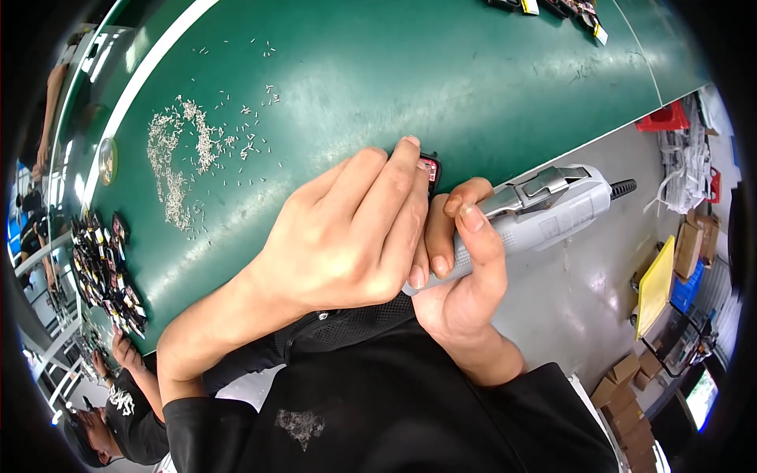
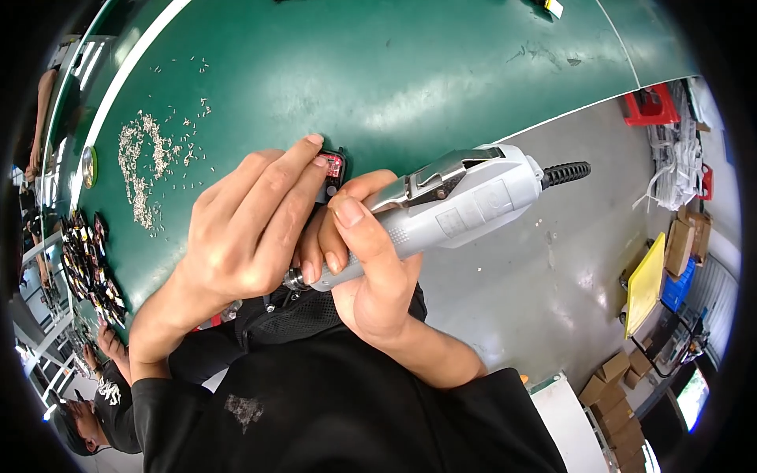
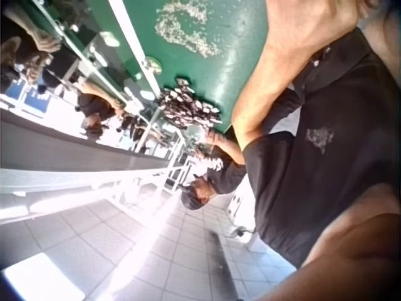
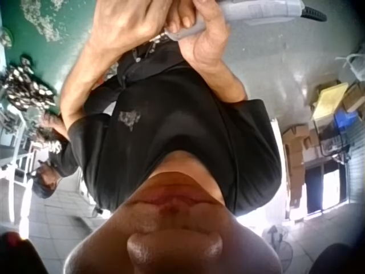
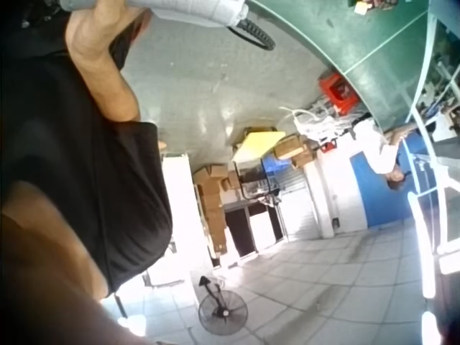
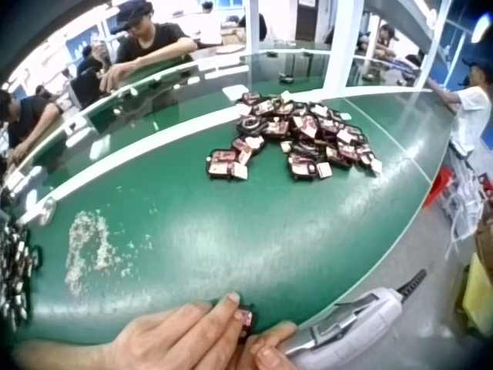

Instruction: Assembling small electronic device housings (smartwatches) using an electric screwdriver on a factory production line.

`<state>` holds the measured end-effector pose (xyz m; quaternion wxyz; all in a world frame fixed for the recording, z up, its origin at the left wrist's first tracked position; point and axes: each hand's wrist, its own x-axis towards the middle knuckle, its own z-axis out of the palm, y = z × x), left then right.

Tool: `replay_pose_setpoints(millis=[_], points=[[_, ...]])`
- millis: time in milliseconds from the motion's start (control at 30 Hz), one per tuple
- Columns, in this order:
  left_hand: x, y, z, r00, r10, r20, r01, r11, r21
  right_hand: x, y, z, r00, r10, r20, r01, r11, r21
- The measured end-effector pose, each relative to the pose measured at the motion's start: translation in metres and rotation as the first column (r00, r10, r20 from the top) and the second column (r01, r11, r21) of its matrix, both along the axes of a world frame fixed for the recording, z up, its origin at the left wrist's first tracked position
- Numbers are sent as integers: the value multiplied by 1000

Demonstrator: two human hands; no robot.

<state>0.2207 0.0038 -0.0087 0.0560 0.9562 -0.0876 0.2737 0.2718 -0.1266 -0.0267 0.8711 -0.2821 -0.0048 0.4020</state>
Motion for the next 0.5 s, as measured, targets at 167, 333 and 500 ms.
replay_pose_setpoints(millis=[167,333,500], points=[[-4,-3,-2,999,39,-6,-39,999,-16,0,1,-1,1000,-4,21,4,1000,-19],[-6,-8,2,995,64,-70,-66,997,-35,0,3,5,998,5,65,4,990,-144],[-10,-8,-2,995,74,-72,-76,997,-26,10,-4,3,997,69,37,-68,997,-26]])
